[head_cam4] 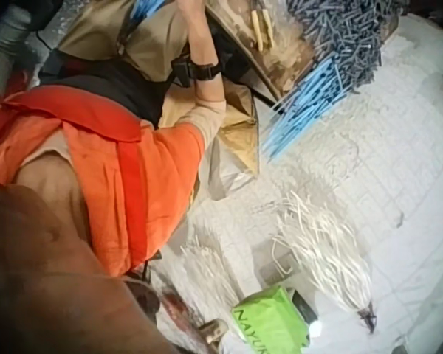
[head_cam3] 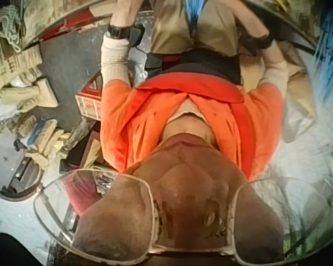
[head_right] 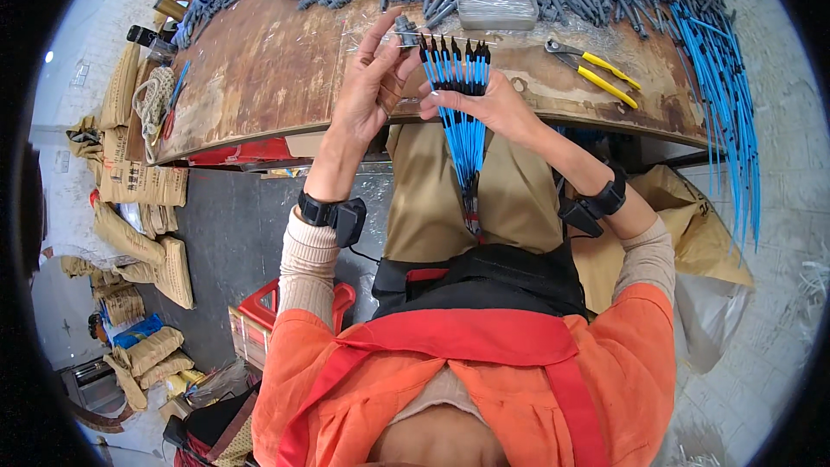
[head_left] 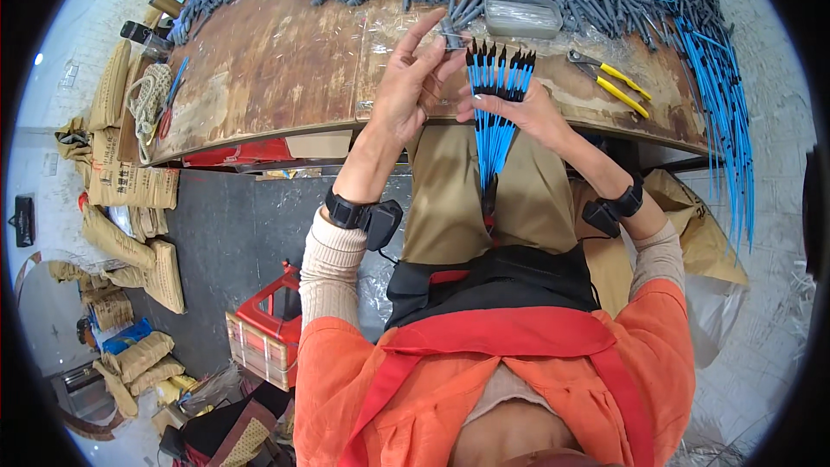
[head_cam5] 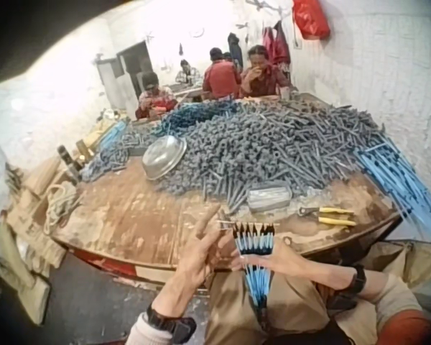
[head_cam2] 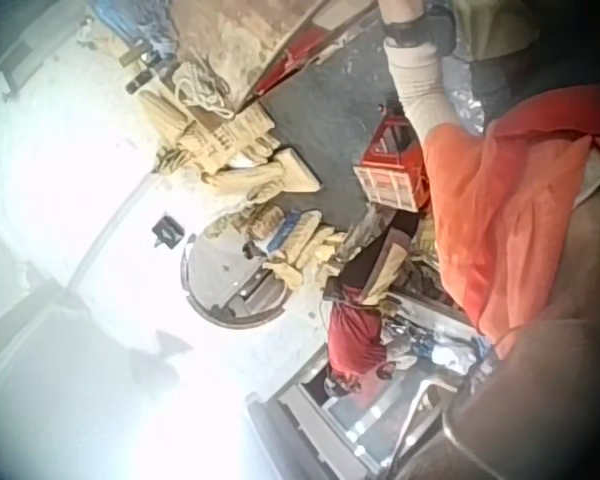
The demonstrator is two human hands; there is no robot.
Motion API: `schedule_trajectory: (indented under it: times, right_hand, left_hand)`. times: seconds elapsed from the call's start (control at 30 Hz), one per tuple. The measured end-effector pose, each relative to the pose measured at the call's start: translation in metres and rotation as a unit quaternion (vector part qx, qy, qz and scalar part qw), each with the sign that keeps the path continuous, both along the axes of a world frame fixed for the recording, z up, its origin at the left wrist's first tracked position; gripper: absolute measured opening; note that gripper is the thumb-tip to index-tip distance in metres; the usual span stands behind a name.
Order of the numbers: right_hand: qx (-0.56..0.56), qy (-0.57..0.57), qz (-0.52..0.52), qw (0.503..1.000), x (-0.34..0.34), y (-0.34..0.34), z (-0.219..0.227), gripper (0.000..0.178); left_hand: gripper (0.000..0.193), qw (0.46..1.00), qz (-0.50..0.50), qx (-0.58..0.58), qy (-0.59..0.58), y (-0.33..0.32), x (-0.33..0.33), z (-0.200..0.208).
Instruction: Assembling, bundling, and organizing blue electrical cables at a factory workstation.
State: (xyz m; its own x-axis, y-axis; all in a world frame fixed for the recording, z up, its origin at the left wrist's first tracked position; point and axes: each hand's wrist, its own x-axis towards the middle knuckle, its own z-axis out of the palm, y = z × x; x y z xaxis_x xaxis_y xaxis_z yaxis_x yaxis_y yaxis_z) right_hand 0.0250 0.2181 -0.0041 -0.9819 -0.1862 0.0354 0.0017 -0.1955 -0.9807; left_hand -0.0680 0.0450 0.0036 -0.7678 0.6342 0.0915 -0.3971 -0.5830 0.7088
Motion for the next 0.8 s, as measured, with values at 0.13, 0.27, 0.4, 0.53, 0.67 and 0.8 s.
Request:
schedule_trajectory:
  times: [0.13,0.27,0.4,0.53,0.67,0.8]
  right_hand:
    - [-0.011,-0.015,-0.001,1.000,-0.0018,0.0013,-0.0022,0.023]
    - [-0.021,-0.013,-0.001,1.000,-0.0031,0.0017,-0.0036,0.024]
    - [-0.022,-0.017,0.005,1.000,-0.0053,0.0020,-0.0056,0.024]
    - [-0.012,-0.013,0.009,1.000,-0.0083,0.0049,-0.0091,0.026]
    - [0.005,-0.028,0.002,1.000,-0.0083,0.0030,-0.0079,0.025]
    - [0.009,-0.012,-0.003,1.000,-0.0093,0.0018,-0.0062,0.025]
  left_hand:
    - [0.045,0.999,0.035,-0.032,-0.008,0.0044,-0.0006,0.0008]
    - [0.044,0.999,0.018,-0.033,-0.005,0.0041,0.0011,0.0021]
    - [0.041,0.999,0.028,-0.032,-0.016,0.0050,0.0011,0.0017]
    - [0.038,0.997,0.042,-0.054,-0.048,0.0051,0.0020,-0.0011]
    - [0.034,0.995,0.053,-0.070,-0.037,0.0054,-0.0011,-0.0023]
    - [0.036,0.994,0.065,-0.085,-0.010,0.0060,-0.0029,-0.0004]
